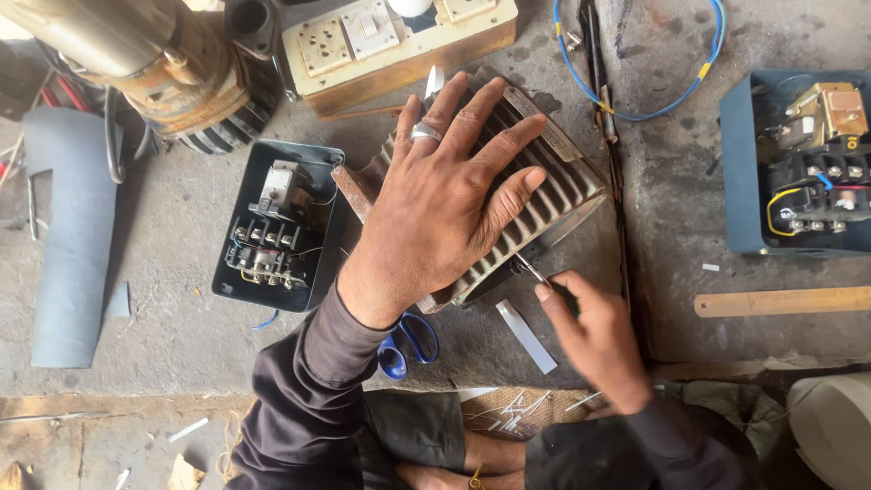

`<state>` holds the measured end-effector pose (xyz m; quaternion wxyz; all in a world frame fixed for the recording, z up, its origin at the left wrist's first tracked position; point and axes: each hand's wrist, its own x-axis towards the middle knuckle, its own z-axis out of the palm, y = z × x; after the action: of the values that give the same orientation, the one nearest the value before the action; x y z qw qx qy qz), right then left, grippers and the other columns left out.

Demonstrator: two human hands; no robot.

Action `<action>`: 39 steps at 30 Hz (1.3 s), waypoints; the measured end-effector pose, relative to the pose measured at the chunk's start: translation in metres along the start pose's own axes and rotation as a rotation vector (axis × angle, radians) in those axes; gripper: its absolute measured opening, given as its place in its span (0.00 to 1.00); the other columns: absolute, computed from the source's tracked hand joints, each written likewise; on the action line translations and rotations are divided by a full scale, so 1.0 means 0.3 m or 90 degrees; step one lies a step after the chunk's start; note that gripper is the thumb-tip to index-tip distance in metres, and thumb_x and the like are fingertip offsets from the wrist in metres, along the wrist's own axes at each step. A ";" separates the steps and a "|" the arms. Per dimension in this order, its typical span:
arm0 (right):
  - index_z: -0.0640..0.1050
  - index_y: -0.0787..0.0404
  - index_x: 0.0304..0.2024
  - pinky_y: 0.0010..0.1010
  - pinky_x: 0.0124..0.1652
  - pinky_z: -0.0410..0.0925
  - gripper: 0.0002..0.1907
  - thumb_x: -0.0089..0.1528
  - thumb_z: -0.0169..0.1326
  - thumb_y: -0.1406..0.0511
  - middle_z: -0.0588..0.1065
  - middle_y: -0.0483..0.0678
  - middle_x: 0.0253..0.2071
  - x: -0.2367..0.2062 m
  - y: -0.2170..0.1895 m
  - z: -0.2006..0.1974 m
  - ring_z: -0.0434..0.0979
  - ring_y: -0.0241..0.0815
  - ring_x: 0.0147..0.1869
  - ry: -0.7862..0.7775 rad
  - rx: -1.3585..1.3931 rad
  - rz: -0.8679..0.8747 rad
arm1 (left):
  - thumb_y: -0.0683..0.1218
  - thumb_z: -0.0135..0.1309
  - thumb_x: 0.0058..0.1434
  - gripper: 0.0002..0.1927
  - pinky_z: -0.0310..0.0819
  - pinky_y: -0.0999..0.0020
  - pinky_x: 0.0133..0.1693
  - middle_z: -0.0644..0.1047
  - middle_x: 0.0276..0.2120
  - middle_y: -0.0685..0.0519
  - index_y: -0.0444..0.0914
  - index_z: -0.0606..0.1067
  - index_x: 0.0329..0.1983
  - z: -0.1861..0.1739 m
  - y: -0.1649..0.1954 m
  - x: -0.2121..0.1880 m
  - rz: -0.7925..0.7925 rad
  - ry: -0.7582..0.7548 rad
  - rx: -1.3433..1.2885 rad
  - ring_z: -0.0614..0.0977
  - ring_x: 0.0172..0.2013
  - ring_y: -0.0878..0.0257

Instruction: The person sits on the floor repairing an electric motor. They cut and fold strips of white insulating paper with scissors, then insert the folded paper into the stator slots of the motor housing and press it into place, using a screwdriver to help seat the insulation.

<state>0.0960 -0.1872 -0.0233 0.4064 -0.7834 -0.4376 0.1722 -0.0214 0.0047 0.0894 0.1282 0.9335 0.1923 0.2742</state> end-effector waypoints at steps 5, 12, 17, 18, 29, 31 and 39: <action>0.76 0.63 0.45 0.37 0.23 0.64 0.10 0.68 0.55 0.62 0.74 0.54 0.23 -0.007 -0.006 -0.012 0.76 0.47 0.22 0.002 -0.028 -0.058 | 0.65 0.37 0.77 0.28 0.46 0.34 0.74 0.65 0.72 0.42 0.48 0.72 0.70 0.005 -0.004 -0.003 -0.002 -0.001 -0.005 0.59 0.75 0.40; 0.77 0.66 0.45 0.35 0.25 0.69 0.11 0.66 0.55 0.63 0.78 0.54 0.29 -0.090 -0.017 -0.036 0.80 0.49 0.27 0.053 -0.165 -0.113 | 0.66 0.39 0.76 0.27 0.47 0.34 0.73 0.66 0.71 0.44 0.49 0.73 0.69 0.010 -0.004 -0.003 -0.011 0.001 -0.003 0.60 0.74 0.40; 0.79 0.65 0.50 0.34 0.41 0.73 0.10 0.71 0.51 0.67 0.81 0.55 0.42 -0.142 -0.021 -0.065 0.84 0.50 0.44 0.135 -0.091 -0.134 | 0.65 0.40 0.76 0.27 0.47 0.34 0.72 0.66 0.71 0.43 0.49 0.72 0.69 0.006 0.000 -0.004 -0.010 0.003 0.000 0.61 0.74 0.40; 0.78 0.65 0.51 0.35 0.40 0.73 0.10 0.70 0.51 0.67 0.81 0.56 0.42 -0.141 -0.020 -0.067 0.84 0.50 0.44 0.126 -0.071 -0.117 | 0.65 0.40 0.76 0.27 0.47 0.34 0.72 0.66 0.71 0.43 0.49 0.72 0.69 0.005 0.001 -0.005 -0.011 0.002 -0.001 0.61 0.74 0.39; 0.79 0.63 0.51 0.34 0.35 0.73 0.11 0.68 0.52 0.67 0.82 0.56 0.43 -0.082 -0.008 0.003 0.86 0.50 0.42 0.114 -0.029 -0.036 | 0.64 0.41 0.76 0.26 0.46 0.34 0.72 0.65 0.72 0.43 0.49 0.72 0.69 -0.001 0.005 -0.002 -0.013 -0.010 -0.008 0.60 0.74 0.39; 0.79 0.64 0.52 0.35 0.38 0.73 0.10 0.69 0.52 0.67 0.82 0.56 0.42 -0.081 -0.004 0.009 0.85 0.50 0.43 0.123 -0.022 -0.053 | 0.64 0.41 0.77 0.26 0.47 0.35 0.73 0.65 0.72 0.43 0.49 0.72 0.69 0.000 0.005 -0.002 -0.015 -0.010 -0.005 0.60 0.74 0.40; 0.79 0.63 0.51 0.35 0.35 0.72 0.11 0.70 0.51 0.65 0.82 0.55 0.38 -0.084 0.002 0.013 0.85 0.47 0.37 0.097 0.003 0.013 | 0.64 0.41 0.76 0.26 0.47 0.34 0.73 0.65 0.72 0.43 0.49 0.73 0.69 0.002 0.005 -0.002 -0.013 -0.008 -0.001 0.60 0.74 0.40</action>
<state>0.0799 -0.2062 -0.0283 0.4384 -0.7978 -0.3968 0.1176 -0.0212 0.0029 0.0890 0.1331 0.9330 0.2010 0.2672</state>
